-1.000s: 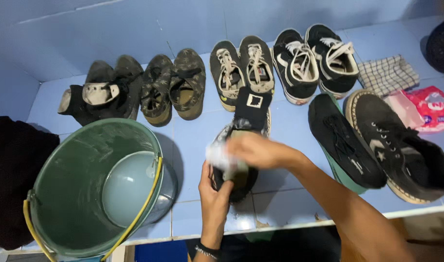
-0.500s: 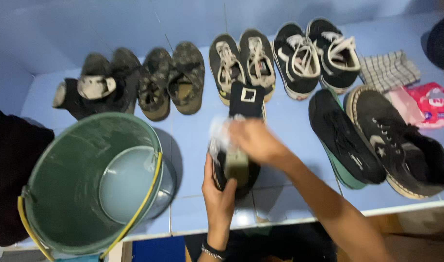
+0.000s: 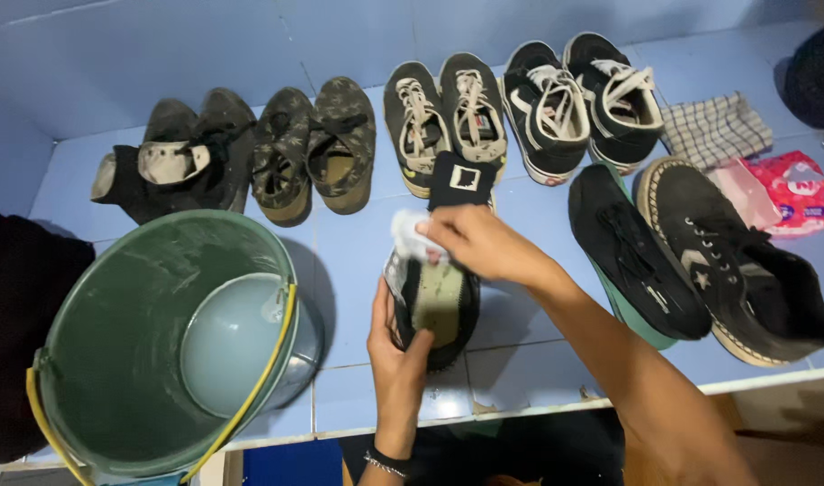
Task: The person cleans a shoe by hand using a brush and soapy water from a bucket, scrubbing the exterior and interior of the shoe.
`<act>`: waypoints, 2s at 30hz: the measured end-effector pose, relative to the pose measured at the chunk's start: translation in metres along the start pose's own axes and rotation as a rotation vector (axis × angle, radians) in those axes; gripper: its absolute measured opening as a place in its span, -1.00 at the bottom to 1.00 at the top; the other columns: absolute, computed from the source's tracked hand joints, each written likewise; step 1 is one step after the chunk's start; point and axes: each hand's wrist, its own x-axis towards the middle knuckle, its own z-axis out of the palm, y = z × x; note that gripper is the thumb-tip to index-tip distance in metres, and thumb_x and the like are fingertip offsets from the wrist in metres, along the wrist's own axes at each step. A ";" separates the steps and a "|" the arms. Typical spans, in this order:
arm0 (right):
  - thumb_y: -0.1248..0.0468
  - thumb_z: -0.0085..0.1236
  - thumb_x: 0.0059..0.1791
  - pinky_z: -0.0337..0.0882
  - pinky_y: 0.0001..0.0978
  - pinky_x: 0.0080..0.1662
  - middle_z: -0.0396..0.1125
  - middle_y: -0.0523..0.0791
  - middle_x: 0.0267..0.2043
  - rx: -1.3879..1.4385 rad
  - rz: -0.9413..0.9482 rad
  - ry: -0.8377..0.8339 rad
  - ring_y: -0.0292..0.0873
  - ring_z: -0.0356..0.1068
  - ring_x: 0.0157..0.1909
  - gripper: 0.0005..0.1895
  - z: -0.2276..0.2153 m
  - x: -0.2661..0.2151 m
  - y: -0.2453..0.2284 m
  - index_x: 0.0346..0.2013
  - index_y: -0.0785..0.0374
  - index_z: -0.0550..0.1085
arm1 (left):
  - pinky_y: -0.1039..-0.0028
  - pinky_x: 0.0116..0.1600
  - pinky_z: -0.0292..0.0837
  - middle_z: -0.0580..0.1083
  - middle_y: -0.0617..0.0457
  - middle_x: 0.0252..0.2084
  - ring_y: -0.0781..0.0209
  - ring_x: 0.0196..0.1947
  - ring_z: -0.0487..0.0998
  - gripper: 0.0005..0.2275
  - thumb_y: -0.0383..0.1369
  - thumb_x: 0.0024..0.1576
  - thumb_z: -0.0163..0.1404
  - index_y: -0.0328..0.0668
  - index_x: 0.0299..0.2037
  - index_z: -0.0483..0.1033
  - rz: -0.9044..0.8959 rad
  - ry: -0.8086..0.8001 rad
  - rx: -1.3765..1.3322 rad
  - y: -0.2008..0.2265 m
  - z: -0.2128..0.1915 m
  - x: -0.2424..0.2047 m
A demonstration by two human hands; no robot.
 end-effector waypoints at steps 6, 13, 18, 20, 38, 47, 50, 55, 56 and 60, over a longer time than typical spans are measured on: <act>-0.03 -0.14 0.13 0.31 -0.36 -0.21 0.35 -0.19 -0.34 -0.067 -0.241 -0.154 -0.26 0.34 -0.32 -0.61 -0.011 -0.014 -0.012 -0.27 0.14 0.53 | 0.44 0.37 0.25 0.46 -0.09 0.28 0.20 0.28 0.42 -0.36 -0.55 -0.11 -0.09 -0.36 0.32 0.31 0.056 -0.012 0.086 0.005 -0.005 0.010; 0.07 -0.04 0.10 0.46 -0.14 -0.15 0.56 -0.04 -0.29 -0.393 -0.221 -0.224 0.02 0.56 -0.22 -0.70 -0.023 -0.027 -0.051 -0.17 0.19 0.53 | 0.24 0.36 0.30 0.40 -0.19 0.36 0.05 0.34 0.38 -0.25 -0.59 -0.17 -0.15 -0.33 0.41 0.24 -0.012 -0.151 0.103 -0.006 -0.050 0.042; 0.13 0.14 0.05 0.50 -0.28 -0.27 0.49 -0.15 -0.45 -0.773 -0.387 -0.283 -0.10 0.52 -0.39 -0.82 0.023 -0.005 -0.022 -0.36 0.10 0.58 | 0.09 0.38 0.23 0.37 -0.28 0.37 -0.09 0.36 0.31 -0.22 -0.54 -0.18 -0.19 -0.29 0.44 0.24 -0.009 -0.218 0.211 -0.001 -0.046 0.044; 0.08 0.14 0.00 0.50 -0.15 -0.39 0.47 -0.05 -0.57 -0.942 -0.364 -0.168 0.00 0.55 -0.44 -0.72 0.029 0.000 -0.014 -0.54 0.12 0.51 | 0.08 0.39 0.20 0.37 -0.38 0.33 -0.17 0.36 0.31 -0.27 -0.50 -0.14 -0.18 -0.33 0.42 0.27 -0.002 -0.182 0.276 -0.002 -0.048 0.044; 0.03 0.08 0.01 0.53 0.19 -0.12 0.53 0.03 -0.29 -0.902 0.141 -0.147 0.22 0.57 -0.15 -0.75 0.025 0.003 -0.027 -0.18 -0.05 0.65 | 0.04 0.41 0.17 0.36 -0.42 0.34 -0.28 0.40 0.28 -0.31 -0.51 -0.07 -0.20 -0.31 0.42 0.25 -0.020 -0.136 0.373 0.018 -0.031 0.034; 0.13 0.16 -0.01 0.55 0.20 -0.15 0.54 0.01 -0.36 -0.958 0.110 -0.054 0.19 0.57 -0.17 -0.83 0.034 0.007 -0.020 -0.31 0.03 0.67 | 0.04 0.42 0.15 0.34 -0.43 0.35 -0.26 0.40 0.27 -0.30 -0.51 -0.08 -0.22 -0.35 0.42 0.24 -0.017 -0.112 0.374 0.025 -0.027 0.033; 0.17 0.15 0.01 0.54 0.17 -0.05 0.54 0.05 -0.26 -0.848 0.041 -0.240 0.20 0.54 -0.07 -0.80 0.046 -0.017 -0.048 -0.16 0.11 0.64 | 0.04 0.42 0.14 0.33 -0.44 0.36 -0.31 0.41 0.25 -0.28 -0.52 -0.11 -0.20 -0.33 0.43 0.24 -0.041 -0.115 0.368 0.019 -0.029 0.031; 0.11 0.13 0.02 0.55 0.12 -0.05 0.52 0.04 -0.33 -0.821 0.046 -0.121 0.19 0.54 -0.09 -0.81 0.034 -0.016 -0.047 -0.19 0.00 0.65 | 0.06 0.43 0.12 0.33 -0.41 0.36 -0.26 0.41 0.25 -0.26 -0.51 -0.11 -0.20 -0.28 0.45 0.21 -0.037 -0.108 0.345 0.013 -0.031 0.032; 0.15 0.15 0.00 0.56 0.10 -0.08 0.53 0.04 -0.35 -0.803 0.012 -0.213 0.17 0.55 -0.13 -0.84 0.046 -0.027 -0.052 -0.20 0.00 0.64 | 0.07 0.43 0.13 0.33 -0.40 0.37 -0.25 0.41 0.26 -0.25 -0.51 -0.12 -0.19 -0.26 0.45 0.21 -0.054 -0.101 0.344 0.011 -0.033 0.029; 0.12 0.11 0.01 0.54 0.17 -0.02 0.52 0.14 -0.35 -0.675 0.210 -0.016 0.24 0.55 -0.12 -0.72 0.029 -0.003 -0.027 -0.32 0.23 0.65 | 0.05 0.42 0.14 0.34 -0.38 0.37 -0.20 0.41 0.26 -0.25 -0.51 -0.11 -0.18 -0.25 0.46 0.20 -0.065 -0.087 0.311 0.008 -0.034 0.031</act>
